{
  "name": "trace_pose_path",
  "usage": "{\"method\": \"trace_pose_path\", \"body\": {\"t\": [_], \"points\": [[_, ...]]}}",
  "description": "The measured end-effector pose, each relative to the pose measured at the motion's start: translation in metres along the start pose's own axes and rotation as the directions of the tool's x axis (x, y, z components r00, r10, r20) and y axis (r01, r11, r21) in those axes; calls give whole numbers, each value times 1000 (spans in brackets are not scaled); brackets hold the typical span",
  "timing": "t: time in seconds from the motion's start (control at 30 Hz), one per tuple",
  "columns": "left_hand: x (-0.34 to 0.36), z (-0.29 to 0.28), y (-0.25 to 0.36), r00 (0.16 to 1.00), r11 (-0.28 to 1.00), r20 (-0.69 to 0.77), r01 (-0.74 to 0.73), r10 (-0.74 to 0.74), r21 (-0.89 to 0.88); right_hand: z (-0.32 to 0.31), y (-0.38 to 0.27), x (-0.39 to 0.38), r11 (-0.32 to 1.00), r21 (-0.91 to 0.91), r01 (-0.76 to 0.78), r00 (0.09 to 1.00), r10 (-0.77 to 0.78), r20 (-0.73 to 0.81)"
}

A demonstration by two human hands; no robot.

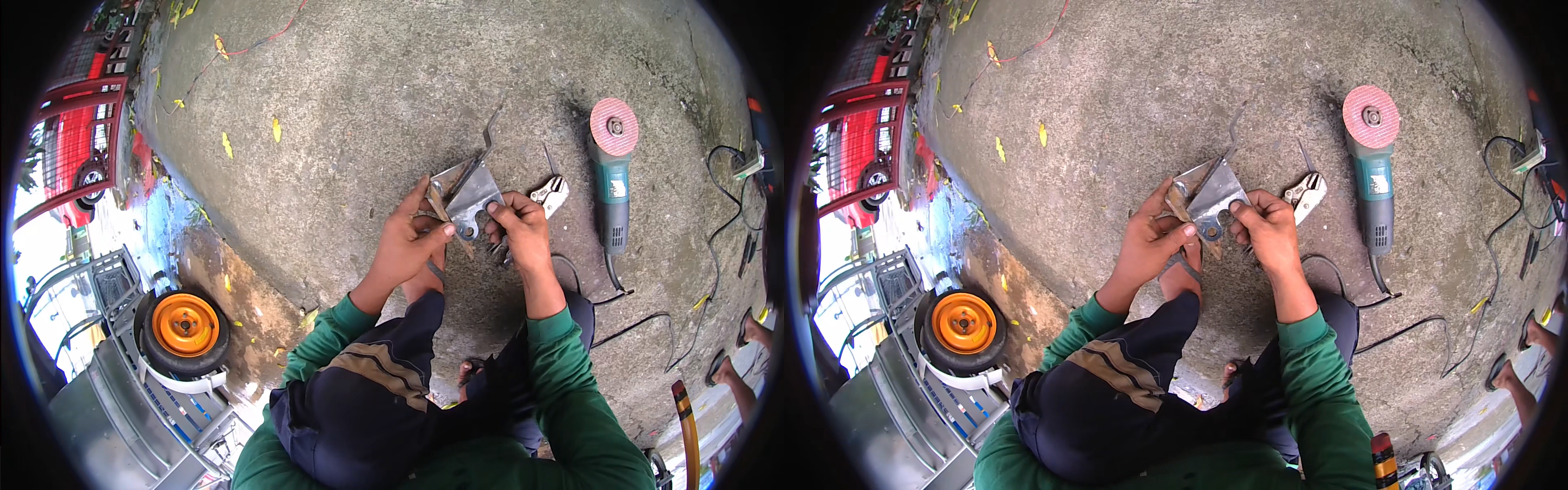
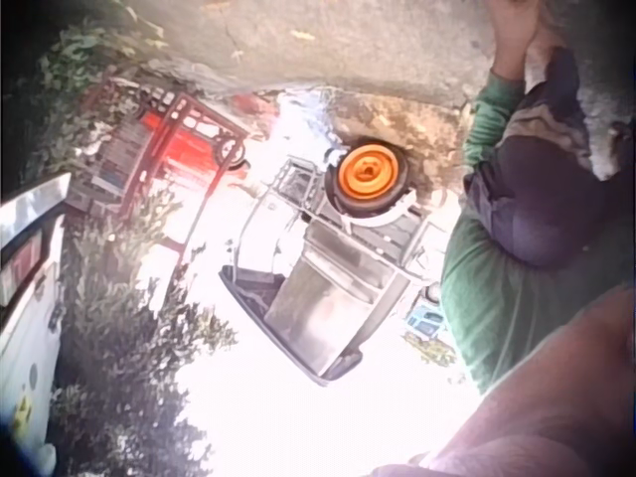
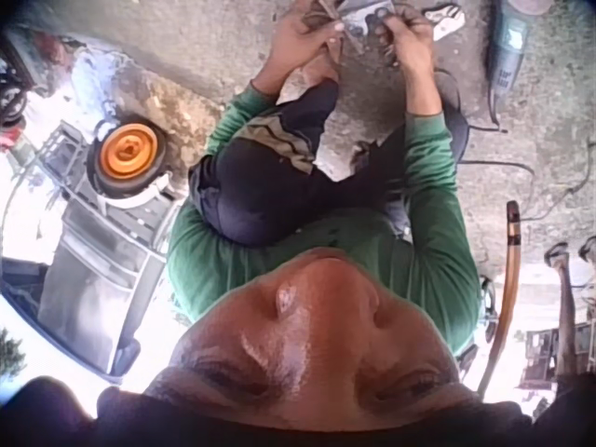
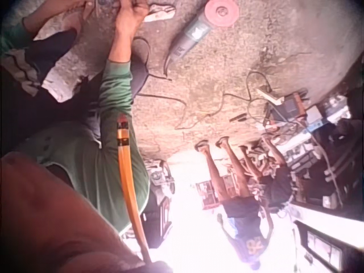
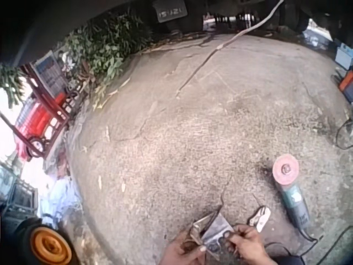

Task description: The person sits on the floor and prepares a welding machine by plugging it in. They then pick up a metal part and a welding torch, attach a ground clamp to the part, and begin welding the metal piece on the ground.

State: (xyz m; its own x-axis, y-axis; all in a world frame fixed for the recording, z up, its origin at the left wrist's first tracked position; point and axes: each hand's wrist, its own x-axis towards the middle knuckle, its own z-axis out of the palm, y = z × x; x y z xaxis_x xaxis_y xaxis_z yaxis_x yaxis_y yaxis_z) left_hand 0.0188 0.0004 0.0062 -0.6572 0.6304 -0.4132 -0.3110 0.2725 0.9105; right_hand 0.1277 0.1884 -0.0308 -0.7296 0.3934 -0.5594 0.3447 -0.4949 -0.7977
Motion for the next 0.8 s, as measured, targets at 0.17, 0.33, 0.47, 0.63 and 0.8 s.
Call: {"method": "trace_pose_path", "body": {"t": [0.17, 0.33, 0.47, 0.63, 0.8], "points": [[0, 0, 0, 1000, 1000, -4, -3, 3, 2, -1, 1, 0, 1000, -3, 2, 1000, -2, 9], [1, -2, -1, 1000, 1000, -9, -5, 5, 26, 3, -3, -1, 1000, -16, 2, 1000, -2, -4], [1, -1, 3, 1000, 999, -16, -2, 2, 37, 3, -3, -2, 1000, -18, 1, 1000, -1, -13], [1, 0, 5, 1000, 999, -19, 9, -8, 39, 3, -2, -1, 1000, -17, 1, 1000, -1, -13], [1, -1, 9, 999, 998, -8, 45, -45, 52, 3, -2, -1, 1000, -12, 4, 1000, -4, -9]]}}
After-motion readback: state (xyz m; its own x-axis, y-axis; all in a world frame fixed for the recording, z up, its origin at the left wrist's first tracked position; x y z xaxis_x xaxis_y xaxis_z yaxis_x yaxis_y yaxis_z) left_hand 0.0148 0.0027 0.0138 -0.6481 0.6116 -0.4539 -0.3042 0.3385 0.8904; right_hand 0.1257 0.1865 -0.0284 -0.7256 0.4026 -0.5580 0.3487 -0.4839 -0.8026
